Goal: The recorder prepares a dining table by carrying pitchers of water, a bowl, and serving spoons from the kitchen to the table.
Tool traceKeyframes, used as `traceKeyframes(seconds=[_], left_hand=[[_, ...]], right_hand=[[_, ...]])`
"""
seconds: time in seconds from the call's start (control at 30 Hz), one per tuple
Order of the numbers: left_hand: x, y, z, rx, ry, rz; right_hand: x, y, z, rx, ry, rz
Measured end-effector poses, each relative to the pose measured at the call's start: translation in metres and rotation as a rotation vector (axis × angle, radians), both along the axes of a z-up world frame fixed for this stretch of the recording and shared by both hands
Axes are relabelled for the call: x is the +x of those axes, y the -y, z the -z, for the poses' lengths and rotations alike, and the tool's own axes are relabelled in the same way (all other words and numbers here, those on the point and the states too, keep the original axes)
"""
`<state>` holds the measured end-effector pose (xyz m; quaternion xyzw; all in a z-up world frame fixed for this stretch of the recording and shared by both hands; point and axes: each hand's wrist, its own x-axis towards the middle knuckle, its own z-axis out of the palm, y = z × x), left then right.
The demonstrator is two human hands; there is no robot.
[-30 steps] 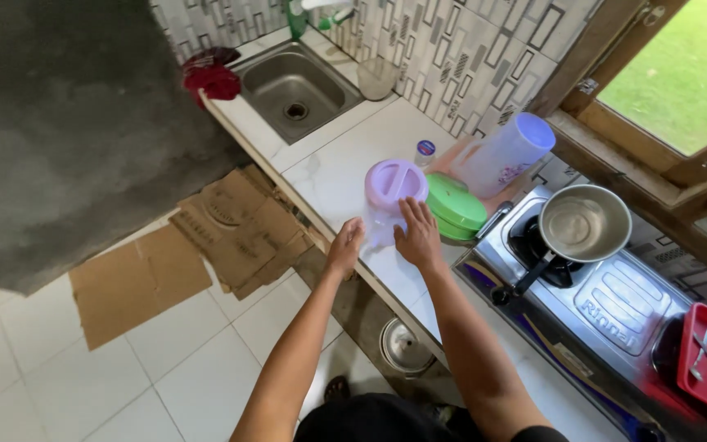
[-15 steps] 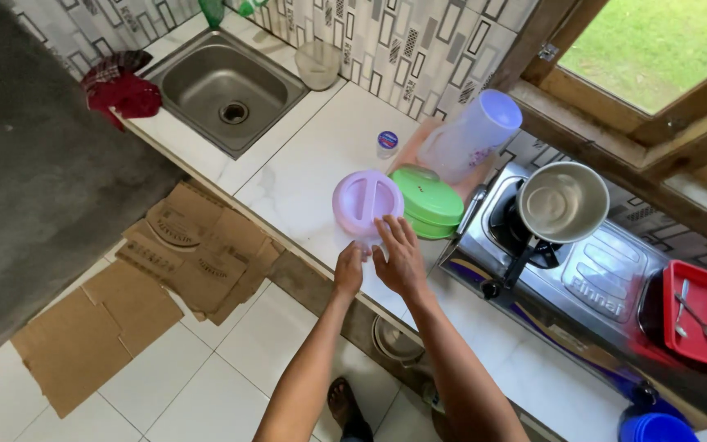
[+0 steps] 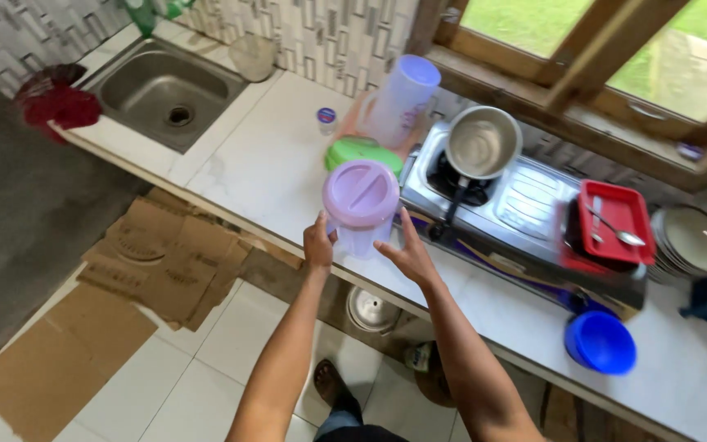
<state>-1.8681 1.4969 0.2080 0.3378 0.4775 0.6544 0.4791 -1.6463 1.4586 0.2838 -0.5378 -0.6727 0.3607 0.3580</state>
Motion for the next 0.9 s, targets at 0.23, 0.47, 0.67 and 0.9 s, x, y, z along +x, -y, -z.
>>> traceKeyframes(seconds=[0.23,0.47,0.67,0.9], left_hand=[[0.107,0.067,-0.045,0.082,0.093,0.321],[0.217,0.177,-0.069,0.104,-0.002,0.583],[0.301,0.234,-0.068,0.047,-0.026,0.835],[0.387,0.276,-0.073,0.079,-0.010,1.128]], right_hand=[[0.101,0.128,-0.028,0.048,-0.069,0.221],[0.163,0.281,-0.048,0.237,-0.227,0.386],[0.216,0.374,-0.027,0.391,0.027,0.708],[0.260,0.450,-0.028,0.417,-0.078,0.884]])
